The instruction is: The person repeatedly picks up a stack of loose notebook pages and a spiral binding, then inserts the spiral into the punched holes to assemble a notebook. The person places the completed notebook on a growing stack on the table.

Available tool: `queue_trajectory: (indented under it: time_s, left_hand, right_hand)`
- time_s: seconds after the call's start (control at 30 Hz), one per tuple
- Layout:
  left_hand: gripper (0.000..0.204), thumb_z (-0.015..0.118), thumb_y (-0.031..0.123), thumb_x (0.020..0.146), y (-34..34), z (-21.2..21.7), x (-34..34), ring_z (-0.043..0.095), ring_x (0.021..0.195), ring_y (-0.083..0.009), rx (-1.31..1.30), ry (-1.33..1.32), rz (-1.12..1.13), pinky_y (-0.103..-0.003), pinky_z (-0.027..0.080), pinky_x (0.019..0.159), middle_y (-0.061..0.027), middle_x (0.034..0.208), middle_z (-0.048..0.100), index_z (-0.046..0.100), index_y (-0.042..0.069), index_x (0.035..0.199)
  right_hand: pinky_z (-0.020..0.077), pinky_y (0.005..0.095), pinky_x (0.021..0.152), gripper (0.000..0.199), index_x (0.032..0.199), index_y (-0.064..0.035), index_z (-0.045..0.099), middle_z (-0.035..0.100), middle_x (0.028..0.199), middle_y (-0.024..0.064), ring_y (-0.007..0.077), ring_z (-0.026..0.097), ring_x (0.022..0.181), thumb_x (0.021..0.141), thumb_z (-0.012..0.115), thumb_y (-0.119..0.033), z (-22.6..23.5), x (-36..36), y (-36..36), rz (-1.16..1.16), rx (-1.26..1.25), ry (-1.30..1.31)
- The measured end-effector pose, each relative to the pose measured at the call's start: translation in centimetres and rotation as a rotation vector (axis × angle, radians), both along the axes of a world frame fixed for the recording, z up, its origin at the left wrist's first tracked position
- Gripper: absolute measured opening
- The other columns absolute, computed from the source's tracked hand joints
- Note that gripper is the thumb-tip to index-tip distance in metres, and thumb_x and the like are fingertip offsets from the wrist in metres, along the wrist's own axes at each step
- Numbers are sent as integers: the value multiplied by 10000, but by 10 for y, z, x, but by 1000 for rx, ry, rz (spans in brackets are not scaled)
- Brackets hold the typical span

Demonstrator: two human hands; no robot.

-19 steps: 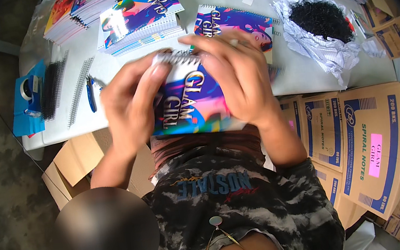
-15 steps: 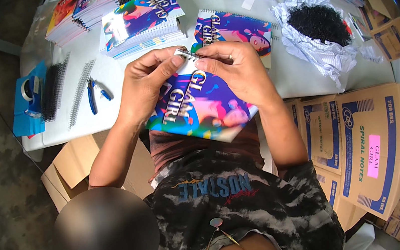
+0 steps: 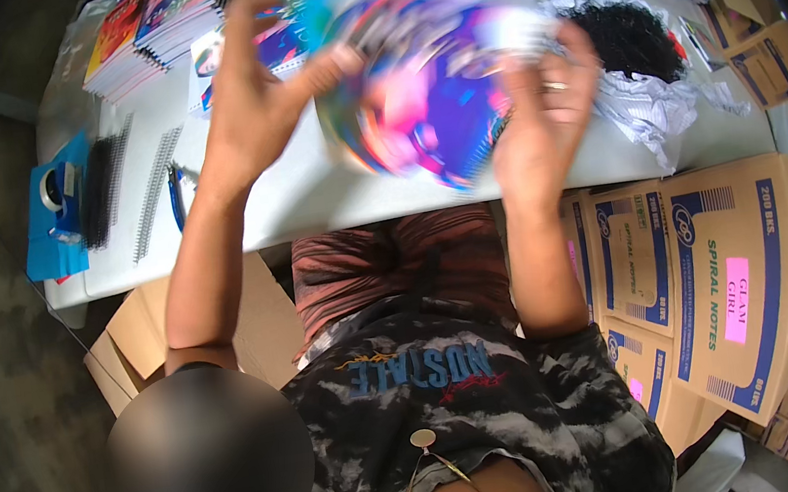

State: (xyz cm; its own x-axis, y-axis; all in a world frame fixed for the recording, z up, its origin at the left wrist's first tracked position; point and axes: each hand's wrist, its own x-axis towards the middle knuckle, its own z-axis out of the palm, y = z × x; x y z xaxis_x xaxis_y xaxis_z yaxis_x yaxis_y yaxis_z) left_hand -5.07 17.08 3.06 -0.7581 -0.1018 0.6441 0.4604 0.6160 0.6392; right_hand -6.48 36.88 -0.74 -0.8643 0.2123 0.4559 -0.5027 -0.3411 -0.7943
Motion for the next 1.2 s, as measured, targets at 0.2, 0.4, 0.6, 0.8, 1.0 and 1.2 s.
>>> queue_trajectory:
  time_s: [0.2,0.4,0.6,0.8,1.0,1.2]
  left_hand:
    - [468,654,255,808,31,-83,-41,595,707,-206,238,-350,76,-306,462,624,-95,777,606,465,5,1156]
    - [701,713,402,701,28,-122,-12,551,974,-302,-524,-408,200,-419,401,836,-125,1004,618,417,64,1240]
    - [765,750,403,646,33,-125,-20,624,753,-248,-583,-491,196,-364,420,742,-98,807,656,393,92,1248]
    - [851,749,472,606,39,-127,-37,602,560,-292,-534,-483,182,-370,448,606,-98,663,635,364,130,1285]
    - [858,735,482,621,45,-126,-27,601,536,-254,-577,-448,247,-341,437,610,-83,631,629,355,80,1277]
    - [890,739,466,638,38,-129,-27,638,684,-291,-525,-358,225,-376,476,634,-142,833,659,325,61,1313]
  right_hand:
    - [390,400,889,546,1188,39,300,424,1142,190,254,486,999,789,641,-113,-81,6,31,-365,291,-311]
    - [282,440,993,792,1340,38,226,370,1293,285,399,372,1199,745,696,-189,-113,18,61,-209,932,-319]
    - [450,367,846,744,1284,37,380,557,1114,244,333,562,1017,652,760,-66,-120,-25,77,-149,924,-295]
    - [505,301,727,671,1164,47,515,632,985,204,206,639,869,566,811,-31,-132,-49,86,-207,762,-309]
    - [450,344,847,681,1125,25,554,561,1133,192,270,554,1023,546,846,-181,-122,-49,87,-209,825,-249]
    - [445,348,809,653,1097,24,575,571,948,111,254,542,913,537,846,-174,-110,-45,79,-295,880,-190]
